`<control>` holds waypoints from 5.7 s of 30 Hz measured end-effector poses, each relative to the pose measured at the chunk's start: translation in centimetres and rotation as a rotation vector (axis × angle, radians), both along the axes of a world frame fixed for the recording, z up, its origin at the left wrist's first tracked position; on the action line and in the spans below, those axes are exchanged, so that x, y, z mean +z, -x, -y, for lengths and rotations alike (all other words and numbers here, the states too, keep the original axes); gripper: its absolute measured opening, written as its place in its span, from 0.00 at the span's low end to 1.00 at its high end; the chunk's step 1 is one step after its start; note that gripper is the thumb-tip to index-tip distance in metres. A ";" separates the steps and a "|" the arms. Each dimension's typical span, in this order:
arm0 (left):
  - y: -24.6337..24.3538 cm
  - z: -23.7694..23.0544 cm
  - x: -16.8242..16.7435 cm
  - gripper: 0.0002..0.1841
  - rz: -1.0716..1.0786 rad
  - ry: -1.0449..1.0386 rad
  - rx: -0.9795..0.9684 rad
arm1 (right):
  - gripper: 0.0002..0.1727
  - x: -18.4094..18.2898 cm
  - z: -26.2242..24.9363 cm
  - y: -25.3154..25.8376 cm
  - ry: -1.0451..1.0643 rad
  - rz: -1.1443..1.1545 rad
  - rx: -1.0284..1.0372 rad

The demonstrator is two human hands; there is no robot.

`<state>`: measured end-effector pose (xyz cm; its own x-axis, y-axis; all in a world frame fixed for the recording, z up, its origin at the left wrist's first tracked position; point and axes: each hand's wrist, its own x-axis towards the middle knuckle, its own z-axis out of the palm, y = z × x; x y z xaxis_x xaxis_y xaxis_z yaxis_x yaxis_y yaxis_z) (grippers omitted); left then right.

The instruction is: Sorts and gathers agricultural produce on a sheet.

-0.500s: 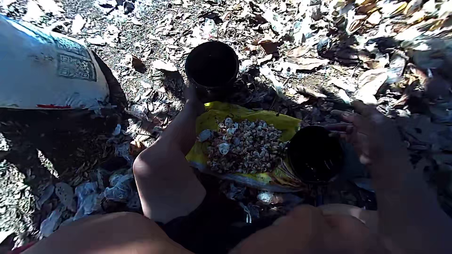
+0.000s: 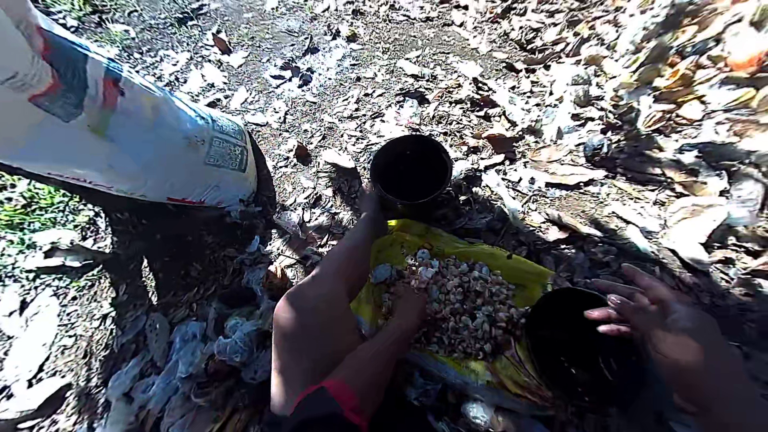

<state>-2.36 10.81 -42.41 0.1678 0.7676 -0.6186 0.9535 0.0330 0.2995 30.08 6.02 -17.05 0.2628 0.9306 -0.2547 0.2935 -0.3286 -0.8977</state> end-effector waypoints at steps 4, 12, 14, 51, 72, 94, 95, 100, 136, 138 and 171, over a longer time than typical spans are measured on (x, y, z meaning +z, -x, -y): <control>0.8 -0.7 -1.1 0.33 0.080 -0.032 0.055 | 0.35 -0.5 -0.6 0.3 0.001 0.062 0.064; -1.0 -0.9 8.6 0.26 1.287 0.399 0.862 | 0.35 -1.6 -0.2 3.8 0.161 0.260 0.318; -1.8 -0.1 13.1 0.33 1.382 0.470 0.834 | 0.35 -1.5 0.5 5.2 0.150 0.305 0.430; -5.3 7.3 25.9 0.32 0.743 -0.454 -0.250 | 0.23 -1.0 6.4 8.2 -0.566 0.460 0.414; -5.2 7.4 23.3 0.20 1.123 -0.216 0.134 | 0.22 -3.1 6.6 9.6 -0.744 0.754 0.522; -7.4 8.6 21.2 0.22 0.954 -0.266 0.153 | 0.15 -1.0 4.3 9.6 -0.193 0.658 0.578; -7.2 8.0 21.4 0.21 1.020 -0.238 0.201 | 0.16 -0.8 4.1 9.4 -0.202 0.597 0.573; -6.0 5.8 21.6 0.20 1.150 -0.148 0.314 | 0.25 -0.6 3.8 9.2 -0.242 0.497 0.633; -6.5 5.8 19.9 0.22 0.994 -0.223 0.062 | 0.30 -0.5 4.3 11.1 -0.035 0.699 0.730; -6.5 5.9 19.7 0.22 1.012 -0.222 0.072 | 0.30 -0.7 4.3 11.1 -0.039 0.679 0.729; -7.0 3.8 21.5 0.34 1.010 -0.108 0.382 | 0.30 -1.9 3.8 8.2 -0.161 0.234 0.656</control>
